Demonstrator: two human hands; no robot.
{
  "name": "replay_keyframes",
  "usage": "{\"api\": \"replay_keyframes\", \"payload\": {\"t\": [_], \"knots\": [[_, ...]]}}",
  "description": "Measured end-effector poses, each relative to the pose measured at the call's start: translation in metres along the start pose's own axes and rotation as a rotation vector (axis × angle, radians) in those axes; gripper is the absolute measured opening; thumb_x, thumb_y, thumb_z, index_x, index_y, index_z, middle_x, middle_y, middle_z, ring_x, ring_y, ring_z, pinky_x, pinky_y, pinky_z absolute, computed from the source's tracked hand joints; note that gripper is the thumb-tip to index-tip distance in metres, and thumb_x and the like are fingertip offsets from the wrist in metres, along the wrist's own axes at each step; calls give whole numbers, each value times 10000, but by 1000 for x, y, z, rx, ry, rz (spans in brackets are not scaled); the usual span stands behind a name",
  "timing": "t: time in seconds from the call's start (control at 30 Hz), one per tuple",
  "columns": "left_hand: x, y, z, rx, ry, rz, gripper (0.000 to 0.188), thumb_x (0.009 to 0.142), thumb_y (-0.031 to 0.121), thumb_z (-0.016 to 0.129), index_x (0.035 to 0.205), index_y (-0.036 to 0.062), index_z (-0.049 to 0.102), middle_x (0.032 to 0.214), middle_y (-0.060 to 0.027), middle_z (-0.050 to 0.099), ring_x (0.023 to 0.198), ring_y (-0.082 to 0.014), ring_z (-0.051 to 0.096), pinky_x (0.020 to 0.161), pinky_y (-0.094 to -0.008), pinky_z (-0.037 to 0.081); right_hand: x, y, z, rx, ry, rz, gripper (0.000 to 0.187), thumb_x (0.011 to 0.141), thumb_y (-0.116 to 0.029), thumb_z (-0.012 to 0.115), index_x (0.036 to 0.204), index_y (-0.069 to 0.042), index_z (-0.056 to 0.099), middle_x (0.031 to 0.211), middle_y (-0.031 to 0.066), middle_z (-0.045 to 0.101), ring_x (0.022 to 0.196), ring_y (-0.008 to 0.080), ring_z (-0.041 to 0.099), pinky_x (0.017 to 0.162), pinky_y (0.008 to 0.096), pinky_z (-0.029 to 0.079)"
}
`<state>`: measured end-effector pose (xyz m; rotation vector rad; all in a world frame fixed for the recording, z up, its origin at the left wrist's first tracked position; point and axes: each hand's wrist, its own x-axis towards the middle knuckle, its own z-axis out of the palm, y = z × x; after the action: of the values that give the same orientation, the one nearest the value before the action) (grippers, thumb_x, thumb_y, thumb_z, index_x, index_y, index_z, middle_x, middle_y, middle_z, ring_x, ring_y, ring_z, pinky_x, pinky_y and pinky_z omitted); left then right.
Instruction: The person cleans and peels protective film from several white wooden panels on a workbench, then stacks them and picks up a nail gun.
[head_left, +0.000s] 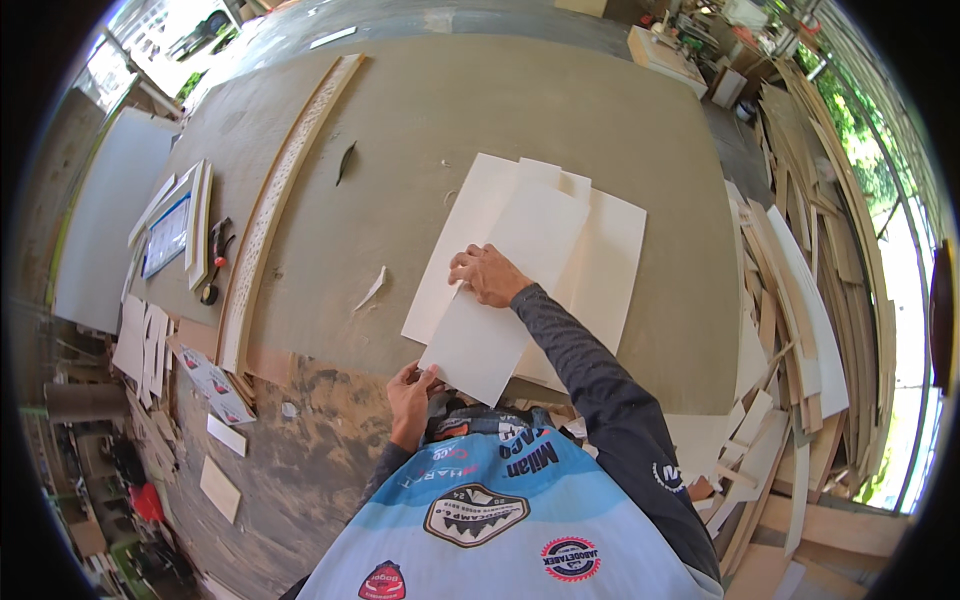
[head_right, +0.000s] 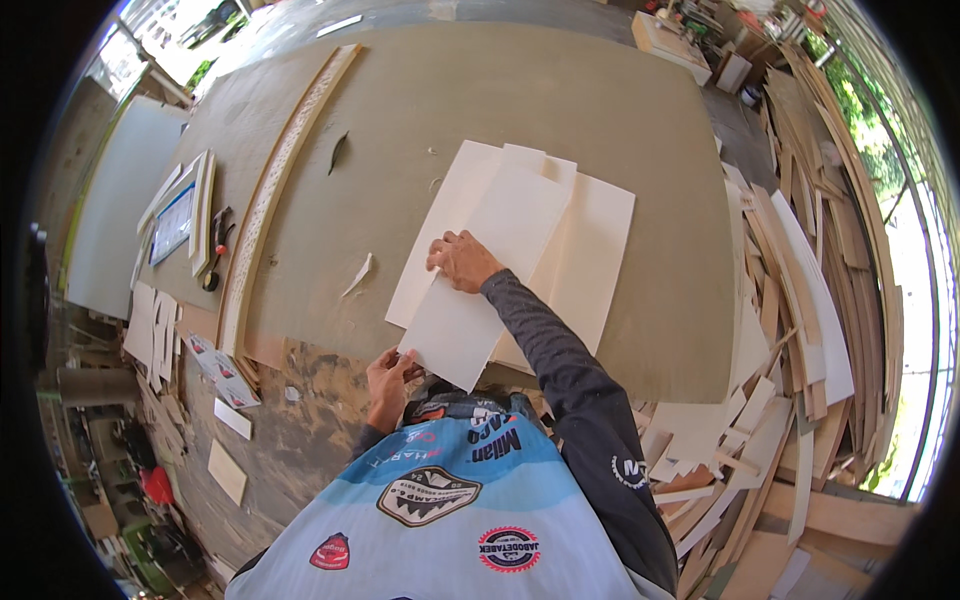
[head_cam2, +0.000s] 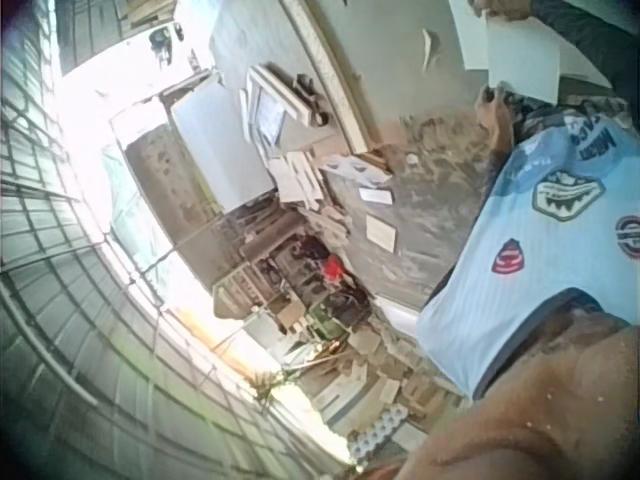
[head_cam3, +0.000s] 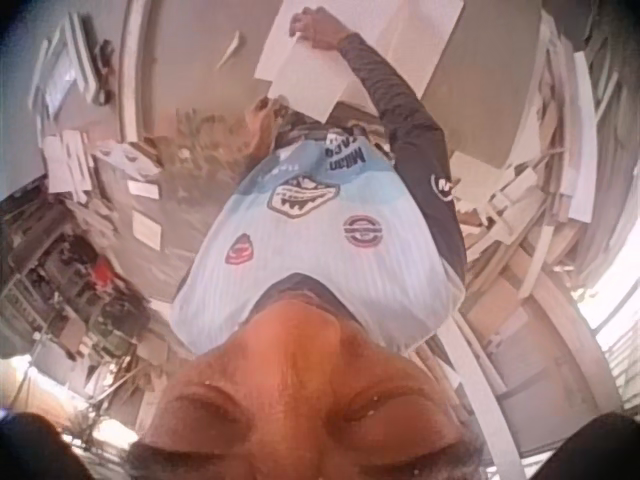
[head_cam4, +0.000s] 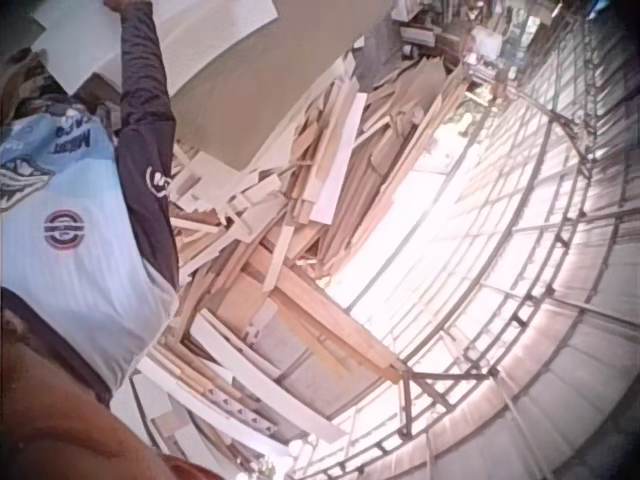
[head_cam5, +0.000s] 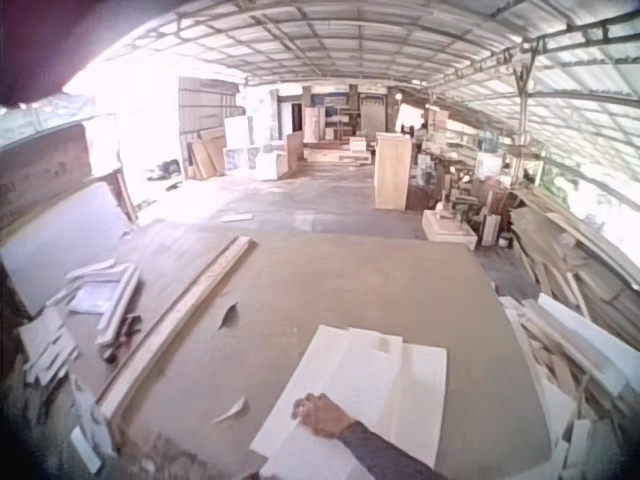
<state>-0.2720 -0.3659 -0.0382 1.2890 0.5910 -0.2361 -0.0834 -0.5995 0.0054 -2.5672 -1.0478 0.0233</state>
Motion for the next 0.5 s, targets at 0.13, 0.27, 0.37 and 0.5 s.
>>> {"api": "replay_keyframes", "payload": {"t": [0.13, 0.27, 0.37, 0.5], "knots": [[5, 4, 3, -20, 49, 112, 420, 913, 98, 752, 1259, -93, 610, 925, -86, 699, 739, -138, 674, 638, -249, 560, 21, 4, -7, -90, -210, -70, 73, 891, -126, 638, 892, -129, 711, 1021, 5, 668, 1070, 196, 616, 953, 402, 449], [13, 8, -1, -7, 84, 130, 438, 906, 119, 760, 1274, -72, 620, 907, -74, 691, 710, -129, 651, 621, -242, 543, 23, 0, -7, -325, -83, -240, 90, 896, -112, 603, 869, -121, 688, 963, 10, 655, 1027, 183, 624, 935, 378, 459], [19, 11, -1, 8, 96, 140, 452, 895, 121, 769, 1279, -68, 624, 901, -75, 691, 697, -129, 646, 618, -242, 538, 18, 2, 0, -395, 50, -334, 111, 905, -122, 571, 860, -110, 672, 925, 17, 647, 987, 190, 625, 905, 381, 470], [24, 11, -3, 30, 106, 150, 441, 883, 113, 775, 1265, -59, 637, 879, -68, 688, 684, -130, 648, 609, -244, 536, 14, 3, 7, -432, 126, -323, 110, 919, -137, 552, 898, -94, 651, 932, 42, 634, 970, 196, 620, 905, 379, 463]]}}
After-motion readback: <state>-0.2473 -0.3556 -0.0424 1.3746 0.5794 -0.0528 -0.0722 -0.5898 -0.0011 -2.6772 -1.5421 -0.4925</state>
